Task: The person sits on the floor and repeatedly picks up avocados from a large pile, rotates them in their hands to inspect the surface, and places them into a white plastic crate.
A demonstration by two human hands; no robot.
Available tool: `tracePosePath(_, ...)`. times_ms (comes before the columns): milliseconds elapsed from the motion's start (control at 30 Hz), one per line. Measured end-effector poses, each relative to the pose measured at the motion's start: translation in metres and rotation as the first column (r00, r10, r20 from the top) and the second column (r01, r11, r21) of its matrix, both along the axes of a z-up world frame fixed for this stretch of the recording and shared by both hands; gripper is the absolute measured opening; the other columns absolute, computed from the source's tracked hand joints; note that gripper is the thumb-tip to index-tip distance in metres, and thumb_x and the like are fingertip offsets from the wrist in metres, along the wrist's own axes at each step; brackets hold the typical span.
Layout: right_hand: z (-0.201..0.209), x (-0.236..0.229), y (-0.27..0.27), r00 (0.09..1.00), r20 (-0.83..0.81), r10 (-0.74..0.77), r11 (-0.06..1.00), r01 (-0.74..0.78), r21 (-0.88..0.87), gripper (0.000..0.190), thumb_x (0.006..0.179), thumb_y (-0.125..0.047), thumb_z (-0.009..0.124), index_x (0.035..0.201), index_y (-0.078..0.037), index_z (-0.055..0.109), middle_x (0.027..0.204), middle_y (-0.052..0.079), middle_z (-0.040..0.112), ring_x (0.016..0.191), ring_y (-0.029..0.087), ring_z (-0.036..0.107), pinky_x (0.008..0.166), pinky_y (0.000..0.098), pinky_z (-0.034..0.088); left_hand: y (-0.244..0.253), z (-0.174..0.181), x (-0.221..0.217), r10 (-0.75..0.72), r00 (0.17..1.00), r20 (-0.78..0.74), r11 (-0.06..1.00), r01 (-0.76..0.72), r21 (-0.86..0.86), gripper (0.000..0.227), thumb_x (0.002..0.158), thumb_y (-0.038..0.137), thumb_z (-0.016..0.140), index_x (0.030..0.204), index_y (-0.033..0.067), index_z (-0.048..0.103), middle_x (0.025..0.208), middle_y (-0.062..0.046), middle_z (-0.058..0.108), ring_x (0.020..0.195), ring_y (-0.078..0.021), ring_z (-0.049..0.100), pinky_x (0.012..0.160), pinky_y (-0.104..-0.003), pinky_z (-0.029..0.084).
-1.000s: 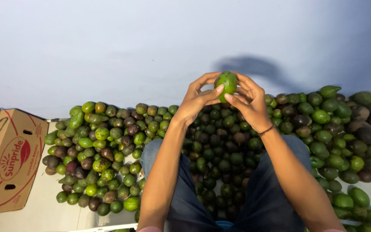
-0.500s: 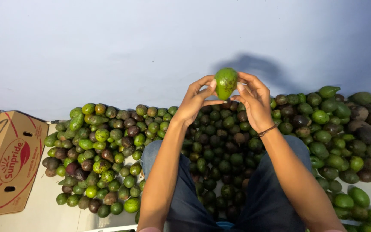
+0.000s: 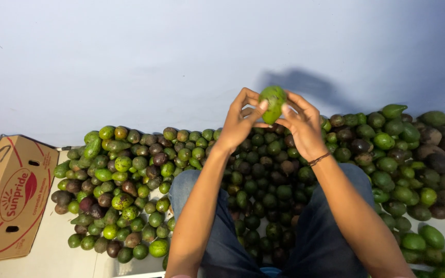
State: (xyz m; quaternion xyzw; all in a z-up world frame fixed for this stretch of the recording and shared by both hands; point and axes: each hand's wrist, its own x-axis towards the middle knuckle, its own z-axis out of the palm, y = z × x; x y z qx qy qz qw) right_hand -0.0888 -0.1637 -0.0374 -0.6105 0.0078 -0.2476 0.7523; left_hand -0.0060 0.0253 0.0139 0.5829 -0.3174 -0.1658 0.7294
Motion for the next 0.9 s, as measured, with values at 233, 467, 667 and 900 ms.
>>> tracePosePath(233,0.017,-0.007,0.0,0.968,0.122,0.219,0.976,-0.218,-0.016,0.057,0.111,-0.028,0.079,0.163,-0.008,0.067,0.16,0.012,0.071,0.142,0.029,0.072,0.113,0.0561,0.066,0.003,0.026,-0.012,-0.188,0.974,-0.126,0.978,0.173,-0.119,0.035,0.126,0.037,0.06,0.132,0.0067,0.076,0.115,-0.011,0.075,0.111,-0.0274,0.081,0.087,-0.053,0.078)
tracePosePath(467,-0.025,0.005,-0.006,0.99,0.099,0.101,0.994,-0.103,0.021,0.046,0.112,-0.018,0.082,0.154,-0.003,0.072,0.138,0.012,0.08,0.12,0.02,0.078,0.094,0.0379,0.066,-0.012,0.0,-0.01,-0.2,0.974,-0.111,0.977,0.189,-0.098,0.051,0.115,0.045,0.08,0.141,0.0023,0.075,0.116,-0.021,0.08,0.101,-0.0361,0.085,0.085,-0.06,0.076)
tracePosePath(667,0.039,-0.016,0.012,0.987,0.076,0.142,0.99,-0.142,-0.002,0.049,0.11,-0.024,0.081,0.153,-0.003,0.071,0.141,0.012,0.08,0.125,0.021,0.078,0.107,0.0444,0.066,-0.009,0.001,-0.007,-0.272,0.955,-0.115,0.956,0.255,-0.143,0.067,0.122,0.055,0.066,0.151,-0.006,0.069,0.11,-0.022,0.084,0.096,-0.0342,0.088,0.088,-0.054,0.077)
tracePosePath(900,0.021,-0.011,0.001,0.997,0.058,0.041,0.998,-0.039,-0.049,0.04,0.114,-0.02,0.079,0.146,0.002,0.075,0.13,0.016,0.083,0.126,0.027,0.081,0.107,0.0442,0.065,0.008,0.031,-0.014,-0.246,0.967,-0.071,0.968,0.242,-0.061,0.056,0.123,0.053,0.06,0.13,-0.0015,0.051,0.087,-0.017,0.067,0.084,-0.0262,0.079,0.08,-0.051,0.077)
